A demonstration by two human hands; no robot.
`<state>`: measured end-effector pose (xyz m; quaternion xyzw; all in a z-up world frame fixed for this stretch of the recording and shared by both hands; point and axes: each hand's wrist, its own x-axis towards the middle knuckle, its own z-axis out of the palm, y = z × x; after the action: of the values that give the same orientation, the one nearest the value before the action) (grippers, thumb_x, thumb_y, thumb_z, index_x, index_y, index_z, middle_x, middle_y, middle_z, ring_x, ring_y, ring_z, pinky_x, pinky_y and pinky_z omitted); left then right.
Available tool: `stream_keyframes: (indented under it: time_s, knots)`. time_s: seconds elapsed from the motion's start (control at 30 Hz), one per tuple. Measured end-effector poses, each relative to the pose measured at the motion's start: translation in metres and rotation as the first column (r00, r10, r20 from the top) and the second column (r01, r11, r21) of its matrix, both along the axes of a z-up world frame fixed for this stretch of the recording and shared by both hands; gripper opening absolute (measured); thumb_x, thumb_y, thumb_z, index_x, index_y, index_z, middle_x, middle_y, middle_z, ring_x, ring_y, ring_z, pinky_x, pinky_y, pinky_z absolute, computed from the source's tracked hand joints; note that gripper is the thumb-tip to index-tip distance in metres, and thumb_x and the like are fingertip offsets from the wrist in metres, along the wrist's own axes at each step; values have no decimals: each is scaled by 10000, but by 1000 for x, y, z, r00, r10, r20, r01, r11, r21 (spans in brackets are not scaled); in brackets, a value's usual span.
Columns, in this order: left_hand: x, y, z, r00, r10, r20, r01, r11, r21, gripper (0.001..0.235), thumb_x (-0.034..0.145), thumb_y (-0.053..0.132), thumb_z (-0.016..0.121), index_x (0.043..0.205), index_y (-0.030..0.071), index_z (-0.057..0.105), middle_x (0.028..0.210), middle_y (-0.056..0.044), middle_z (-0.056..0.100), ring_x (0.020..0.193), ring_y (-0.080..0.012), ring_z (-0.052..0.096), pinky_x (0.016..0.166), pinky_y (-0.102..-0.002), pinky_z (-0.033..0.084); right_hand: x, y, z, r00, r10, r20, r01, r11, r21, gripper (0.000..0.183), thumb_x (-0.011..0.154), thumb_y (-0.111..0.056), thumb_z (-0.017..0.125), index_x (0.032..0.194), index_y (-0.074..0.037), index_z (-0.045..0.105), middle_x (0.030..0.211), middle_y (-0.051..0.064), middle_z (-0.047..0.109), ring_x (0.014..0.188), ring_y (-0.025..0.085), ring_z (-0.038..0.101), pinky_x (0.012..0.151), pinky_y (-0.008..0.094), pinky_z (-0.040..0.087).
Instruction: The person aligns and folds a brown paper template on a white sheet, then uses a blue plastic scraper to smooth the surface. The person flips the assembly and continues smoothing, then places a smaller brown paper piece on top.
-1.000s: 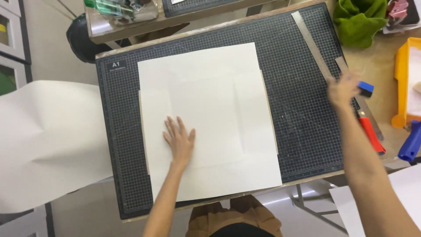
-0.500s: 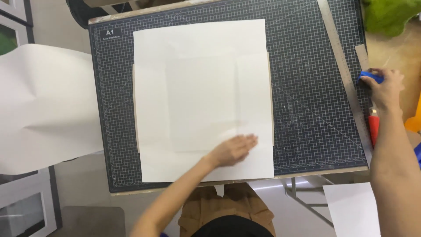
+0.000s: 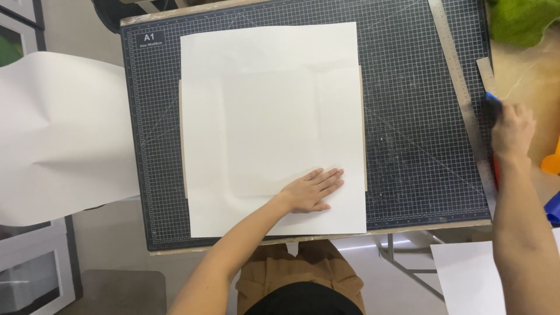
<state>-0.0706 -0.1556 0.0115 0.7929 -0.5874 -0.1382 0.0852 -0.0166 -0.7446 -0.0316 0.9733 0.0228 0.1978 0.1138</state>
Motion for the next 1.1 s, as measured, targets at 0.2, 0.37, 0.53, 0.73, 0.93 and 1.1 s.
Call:
stream_keyframes:
  time_s: [0.2, 0.37, 0.53, 0.73, 0.93, 1.1]
  knots:
    - [2, 1, -6, 999, -1, 45, 3, 1000, -27, 758, 1055, 551, 203, 1603, 54, 37, 1682, -146, -15, 1561, -262, -43, 1263, -448, 32, 22, 181, 109, 990, -25, -136, 101, 803, 587, 575, 732, 350, 413, 1203, 107, 637, 1145, 243, 549, 1077, 376, 525, 977, 400, 458]
    - [-1, 0, 2, 1000, 19, 19, -20, 999, 28, 723, 999, 620, 224, 1594, 210, 222, 1675, 9, 220, 1549, -147, 149, 1281, -395, 101, -35, 361, 65, 807, 297, -510, 61, 817, 573, 699, 799, 125, 542, 1460, -100, 509, 1266, 146, 600, 1208, 342, 491, 1041, 627, 149]
    - [0, 2, -18, 998, -12, 56, 16, 996, -85, 776, 954, 682, 200, 1570, 221, 307, 1637, 34, 344, 1521, -122, 262, 1267, -409, 150, -9, 391, 22, 785, 452, -424, -261, 862, 436, 408, 1019, -333, 492, 1417, -247, 513, 1039, -4, 556, 1000, 183, 501, 963, 463, 205]
    - [-1, 4, -13, 1000, 16, 0, -16, 982, -186, 835, 929, 696, 238, 1582, 180, 292, 1669, 18, 295, 1549, -127, 222, 1271, -389, 166, 172, 388, 10, 933, 271, -236, -177, 918, 355, 396, 1027, -465, 544, 1400, -333, 542, 1054, -42, 584, 1004, 207, 545, 953, 497, 355]
    - [2, 6, -2, 1000, 5, 12, -4, 996, -88, 815, 942, 705, 181, 1587, 214, 260, 1673, 54, 254, 1550, -100, 162, 1280, -362, 99, 95, 389, 4, 930, 132, -342, 6, 927, 375, 487, 1009, -438, 592, 1478, -336, 507, 1215, 45, 626, 1172, 265, 548, 1072, 632, 280]
    - [6, 4, 5, 1000, -16, -4, 16, 1000, -22, 859, 912, 734, 90, 1573, 217, 277, 1645, 45, 306, 1536, -96, 178, 1290, -356, 69, -39, 377, 3, 723, 434, -537, -263, 892, 367, 433, 1056, -386, 321, 1471, -448, 430, 1090, -60, 555, 1020, 159, 516, 968, 409, 327]
